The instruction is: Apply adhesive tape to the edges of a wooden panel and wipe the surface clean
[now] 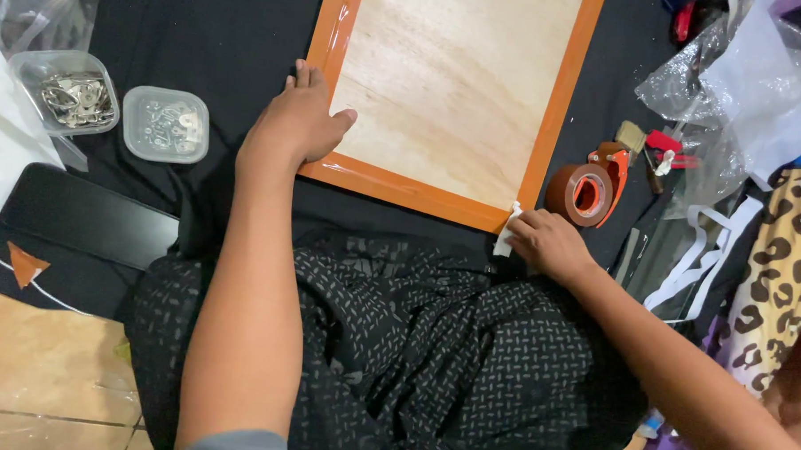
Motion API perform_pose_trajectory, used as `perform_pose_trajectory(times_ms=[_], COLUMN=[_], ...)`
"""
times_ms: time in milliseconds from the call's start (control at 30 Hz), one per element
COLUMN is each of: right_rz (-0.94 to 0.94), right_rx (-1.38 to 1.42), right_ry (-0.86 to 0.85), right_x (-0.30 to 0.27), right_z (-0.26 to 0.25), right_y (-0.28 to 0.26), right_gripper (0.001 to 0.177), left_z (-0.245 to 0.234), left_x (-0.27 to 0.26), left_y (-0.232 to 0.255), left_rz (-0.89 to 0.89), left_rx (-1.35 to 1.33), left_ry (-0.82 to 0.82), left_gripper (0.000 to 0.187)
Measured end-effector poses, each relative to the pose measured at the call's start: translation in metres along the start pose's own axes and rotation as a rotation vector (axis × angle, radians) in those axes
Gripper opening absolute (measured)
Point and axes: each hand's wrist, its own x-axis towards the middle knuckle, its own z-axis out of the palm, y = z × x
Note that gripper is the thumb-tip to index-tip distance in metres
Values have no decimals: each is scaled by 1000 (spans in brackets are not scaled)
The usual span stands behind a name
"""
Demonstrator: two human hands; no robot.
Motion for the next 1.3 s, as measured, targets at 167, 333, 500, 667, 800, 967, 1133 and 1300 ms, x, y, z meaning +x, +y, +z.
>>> perform_pose_trajectory(times_ms=[167, 333, 500, 667, 800, 967, 1133, 1300], right_rz=[0, 30, -30, -36, 11, -21, 8, 102], right_rx=[152, 279, 351, 415, 457, 517, 516, 584], right_ry=[76, 114, 169, 284, 299, 352, 288, 273], right_x=[-2, 28, 80, 131, 173, 222, 242, 250], right_z=[0, -10, -32, -37, -45, -45, -51, -51], right_y=[3, -27, -75, -120, -161, -199, -215, -218], right_gripper=[19, 10, 8, 7, 10, 14, 13, 20], left_z=[-1, -11, -24, -19, -21, -18, -23, -25], left_x=[-1, -10, -20, -13, -16, -9, -14, -16], left_y=[3, 7, 14, 9, 10, 7, 12, 14], left_rz=[5, -45, -114, -83, -81, -83, -104, -131], left_rx=[0, -69, -223, -276, -303, -313, -322, -348], left_ry=[24, 73, 71, 123, 116, 107, 91, 63], left_gripper=[74, 75, 81, 87, 89, 91, 90, 90])
